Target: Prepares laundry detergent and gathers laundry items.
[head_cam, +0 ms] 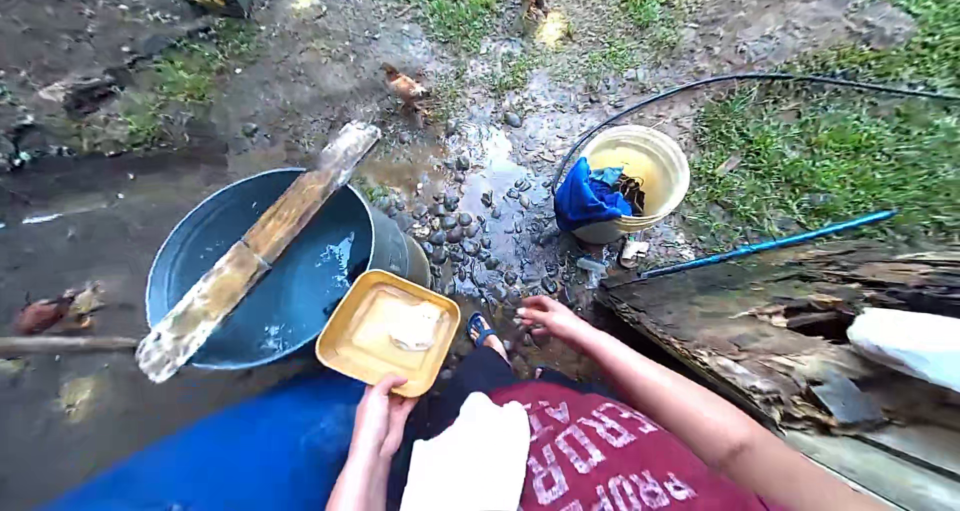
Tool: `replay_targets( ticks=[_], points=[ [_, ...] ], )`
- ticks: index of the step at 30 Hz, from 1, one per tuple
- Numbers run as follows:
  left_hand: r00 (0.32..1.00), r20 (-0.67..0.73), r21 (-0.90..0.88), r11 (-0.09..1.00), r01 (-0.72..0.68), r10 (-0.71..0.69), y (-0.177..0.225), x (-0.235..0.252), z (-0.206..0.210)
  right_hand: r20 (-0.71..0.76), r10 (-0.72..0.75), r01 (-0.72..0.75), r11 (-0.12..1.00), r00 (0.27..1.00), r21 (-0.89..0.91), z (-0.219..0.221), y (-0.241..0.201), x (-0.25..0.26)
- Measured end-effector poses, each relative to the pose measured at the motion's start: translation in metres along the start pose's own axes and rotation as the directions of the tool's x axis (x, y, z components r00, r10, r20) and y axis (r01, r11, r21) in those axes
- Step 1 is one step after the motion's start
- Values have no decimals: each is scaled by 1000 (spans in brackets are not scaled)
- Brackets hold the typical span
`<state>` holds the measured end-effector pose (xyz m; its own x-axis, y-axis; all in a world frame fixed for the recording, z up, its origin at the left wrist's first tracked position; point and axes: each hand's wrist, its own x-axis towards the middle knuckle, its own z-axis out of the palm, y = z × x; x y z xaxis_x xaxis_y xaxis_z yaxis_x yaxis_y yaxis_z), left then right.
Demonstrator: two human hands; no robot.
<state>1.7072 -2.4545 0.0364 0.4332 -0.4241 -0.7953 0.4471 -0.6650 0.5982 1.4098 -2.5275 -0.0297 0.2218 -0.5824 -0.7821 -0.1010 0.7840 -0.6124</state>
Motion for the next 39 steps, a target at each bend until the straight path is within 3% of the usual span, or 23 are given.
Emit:
replay_targets(
  ticks=[5, 8, 11, 15, 17, 21, 24, 26, 29, 32, 35, 37, 39],
  points=[
    [990, 128, 175, 981, -87, 65, 123, 50, 85, -402, 111, -36, 981, 909, 191, -64, -15, 23],
    [967, 248, 328, 933, -146, 64, 184, 59, 165, -463, 163, -17, 953, 871, 303, -75, -46, 15],
    [919, 393, 483, 855, -190, -18, 224, 67, 262, -397, 70, 91, 924, 915, 373, -74, -97, 21],
    [830, 525, 641, 729, -239, -189, 246, 102, 404, -287, -181, 305, 821, 941, 483, -83, -169, 76],
    [783, 562, 707, 647, -286, -268, 248, 116, 471, -310, -225, 371, 725, 924, 581, -105, -210, 114],
    [717, 544, 821, 452, -349, -436, 256, 138, 576, -436, -132, 446, 452, 890, 772, -147, -277, 175],
    [697, 463, 886, 281, -368, -547, 257, 147, 638, -516, 1, 491, 304, 857, 816, -174, -293, 195],
    [618, 447, 879, 191, -436, -646, 256, 148, 665, -571, 87, 545, 207, 817, 812, -181, -296, 197],
    [394, 383, 762, 45, -646, -835, 257, 154, 700, -636, 284, 654, 39, 718, 756, -184, -297, 200],
    [298, 211, 535, -145, -833, -931, 247, 166, 747, -598, 574, 778, -117, 560, 617, -189, -292, 208],
    [295, 9, 150, -290, -945, -956, 227, 198, 804, -427, 815, 870, -177, 391, 459, -170, -287, 225],
    [367, -99, -158, -350, -923, -925, 208, 223, 844, -313, 913, 911, -128, 263, 392, -152, -291, 239],
    [437, -140, -433, -342, -834, -888, 189, 257, 875, -173, 967, 939, -123, 186, 321, -138, -298, 256]
  ],
)
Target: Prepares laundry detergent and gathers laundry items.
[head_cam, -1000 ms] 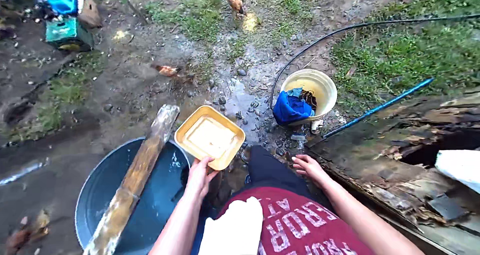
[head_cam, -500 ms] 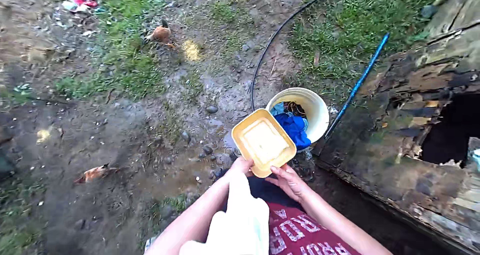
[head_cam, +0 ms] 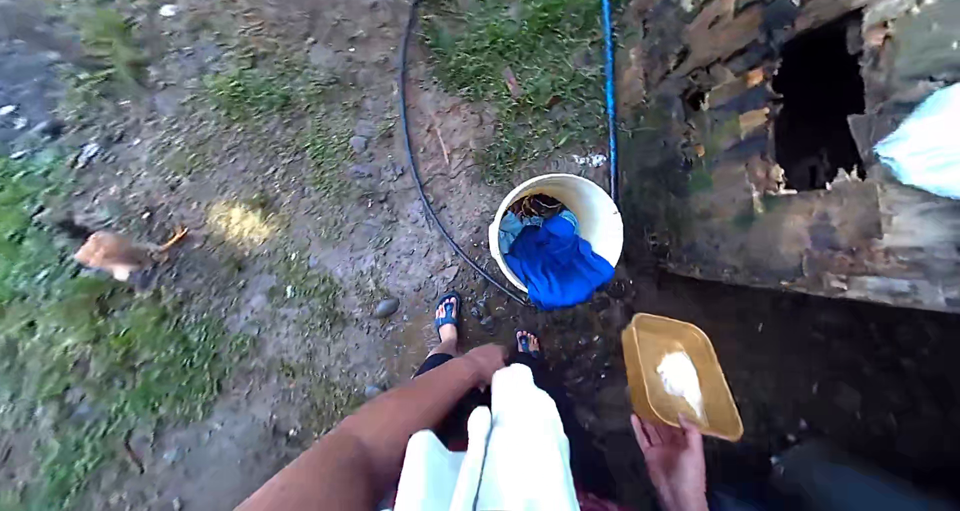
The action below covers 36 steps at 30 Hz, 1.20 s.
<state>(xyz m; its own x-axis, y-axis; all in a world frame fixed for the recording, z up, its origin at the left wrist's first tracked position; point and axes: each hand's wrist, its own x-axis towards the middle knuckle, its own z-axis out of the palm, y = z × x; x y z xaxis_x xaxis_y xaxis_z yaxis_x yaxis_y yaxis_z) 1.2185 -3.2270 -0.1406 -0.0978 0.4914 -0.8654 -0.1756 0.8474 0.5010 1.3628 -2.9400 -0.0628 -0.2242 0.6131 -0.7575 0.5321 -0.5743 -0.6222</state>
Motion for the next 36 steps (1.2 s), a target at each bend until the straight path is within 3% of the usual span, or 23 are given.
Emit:
replay_targets(
  ticks=[2, 3, 6, 8, 15, 21, 25, 28, 32, 36],
  points=[
    [999, 36, 184, 983, -29, 23, -44, 36, -10, -124, 34, -20, 993, 992, 115, -2, 22, -4],
    [994, 102, 242, 970, 3, -28, -52, 51, -20, -167, 60, -31, 985, 984, 170, -1, 33, -5],
    [969, 115, 351, 921, 167, -220, -43, 95, -38, -255, 118, -42, 958, 960, 283, 9, 60, 3],
    [963, 64, 392, 894, 218, -263, -36, 130, -42, -263, 149, -55, 941, 953, 335, 10, 83, 11],
    [993, -41, 514, 850, 118, -113, -58, 301, -12, -237, 284, -136, 859, 929, 494, -33, 177, 38],
    [986, -127, 427, 891, 155, -111, -76, 362, -4, -296, 349, -170, 853, 889, 494, -77, 220, 46],
    [999, 27, 583, 811, -52, 44, -81, 340, -9, -322, 364, -193, 868, 874, 458, -78, 217, 36],
    [989, 81, 661, 736, -147, 125, -68, 280, -14, -282, 369, -225, 872, 885, 434, -67, 199, 16],
    [990, 59, 671, 730, -132, 125, -29, 176, -39, -248, 328, -185, 867, 912, 463, -54, 160, -18],
    [996, -73, 653, 757, 5, 57, 22, 86, -85, -193, 225, -108, 871, 955, 480, -42, 125, -44]
  ],
)
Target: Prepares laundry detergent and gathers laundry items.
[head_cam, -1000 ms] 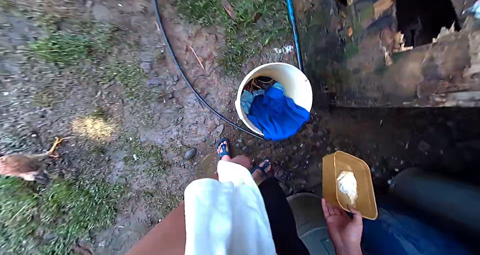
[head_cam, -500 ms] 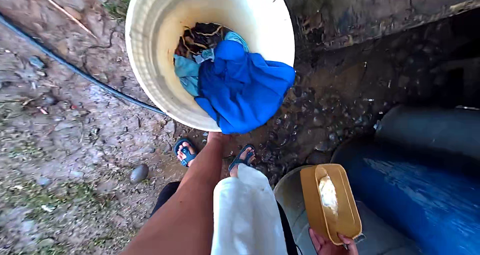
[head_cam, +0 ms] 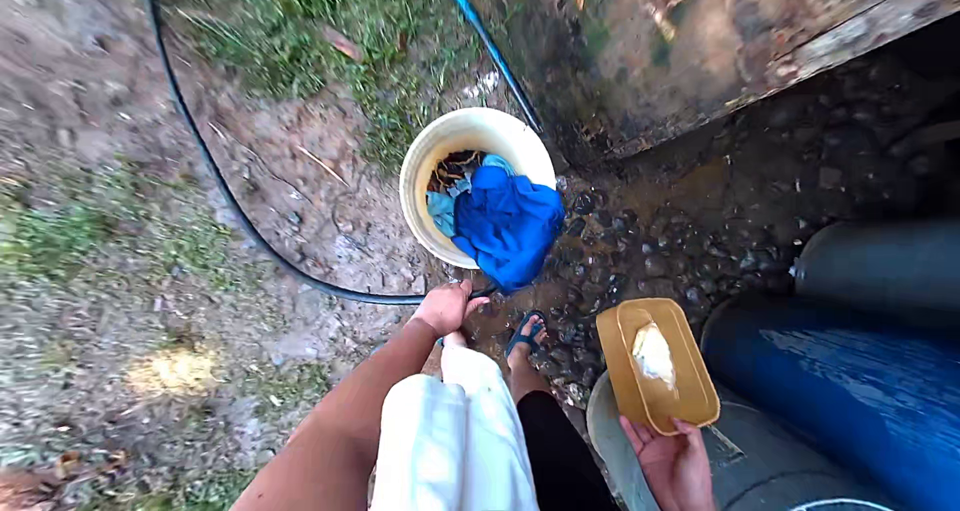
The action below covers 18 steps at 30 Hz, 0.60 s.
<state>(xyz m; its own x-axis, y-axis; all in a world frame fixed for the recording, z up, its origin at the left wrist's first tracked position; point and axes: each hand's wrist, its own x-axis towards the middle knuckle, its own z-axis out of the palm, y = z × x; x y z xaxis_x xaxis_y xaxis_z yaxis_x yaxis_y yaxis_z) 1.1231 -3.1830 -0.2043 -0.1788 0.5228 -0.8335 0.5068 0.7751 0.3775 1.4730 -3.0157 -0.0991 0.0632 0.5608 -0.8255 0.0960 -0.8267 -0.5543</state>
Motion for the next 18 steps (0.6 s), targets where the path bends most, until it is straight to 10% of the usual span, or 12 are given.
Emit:
replay_targets(
  ticks=[12, 18],
  points=[
    [895, -403, -29, 980, 196, -191, -56, -130, -179, 154, 69, -53, 993, 986, -103, 86, -2, -53],
    [975, -79, 78, 974, 215, -209, -40, -124, -154, 133, 210, -189, 969, 969, -157, 118, 20, -63]
  ],
)
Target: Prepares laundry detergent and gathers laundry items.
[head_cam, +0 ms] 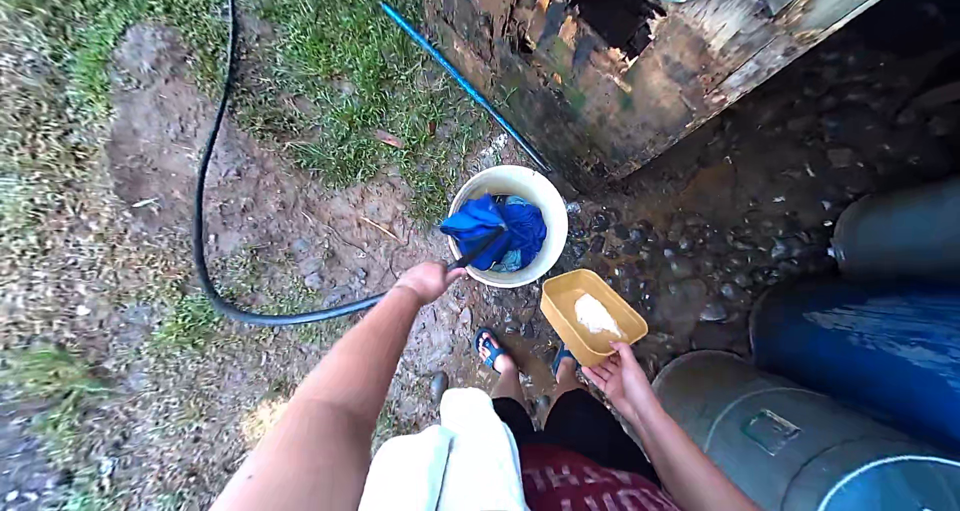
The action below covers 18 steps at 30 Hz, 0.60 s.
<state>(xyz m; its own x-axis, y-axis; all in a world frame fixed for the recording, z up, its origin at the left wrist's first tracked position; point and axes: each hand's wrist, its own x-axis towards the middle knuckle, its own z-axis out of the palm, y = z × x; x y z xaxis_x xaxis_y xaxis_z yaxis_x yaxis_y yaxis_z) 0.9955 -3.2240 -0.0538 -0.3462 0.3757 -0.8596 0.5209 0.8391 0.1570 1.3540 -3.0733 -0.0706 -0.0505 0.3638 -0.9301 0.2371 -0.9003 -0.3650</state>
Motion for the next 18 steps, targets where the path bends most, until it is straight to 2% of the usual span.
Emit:
replay_targets(
  ticks=[2, 5, 7, 12, 18],
  points=[
    [999, 12, -6, 999, -42, 42, 20, 1, -11, 19, 7, -7, 1000, 1000, 2, 5, 2, -5],
    [989, -107, -32, 994, -109, 105, 34, 1, -43, 66, -4, 3, 1000, 998, 17, 19, 4, -11],
    [984, -118, -14, 991, -133, 130, 39, -7, -54, 86, -13, 9, 999, 996, 50, 32, 6, -12],
    [983, -41, 0, 984, -177, 177, 45, -46, -27, 138, -113, 104, 992, 984, 70, 77, -12, 3],
    [977, -94, -27, 981, -194, 191, 45, -102, -10, 155, -183, 159, 975, 971, 158, 122, -65, 10]
  ],
)
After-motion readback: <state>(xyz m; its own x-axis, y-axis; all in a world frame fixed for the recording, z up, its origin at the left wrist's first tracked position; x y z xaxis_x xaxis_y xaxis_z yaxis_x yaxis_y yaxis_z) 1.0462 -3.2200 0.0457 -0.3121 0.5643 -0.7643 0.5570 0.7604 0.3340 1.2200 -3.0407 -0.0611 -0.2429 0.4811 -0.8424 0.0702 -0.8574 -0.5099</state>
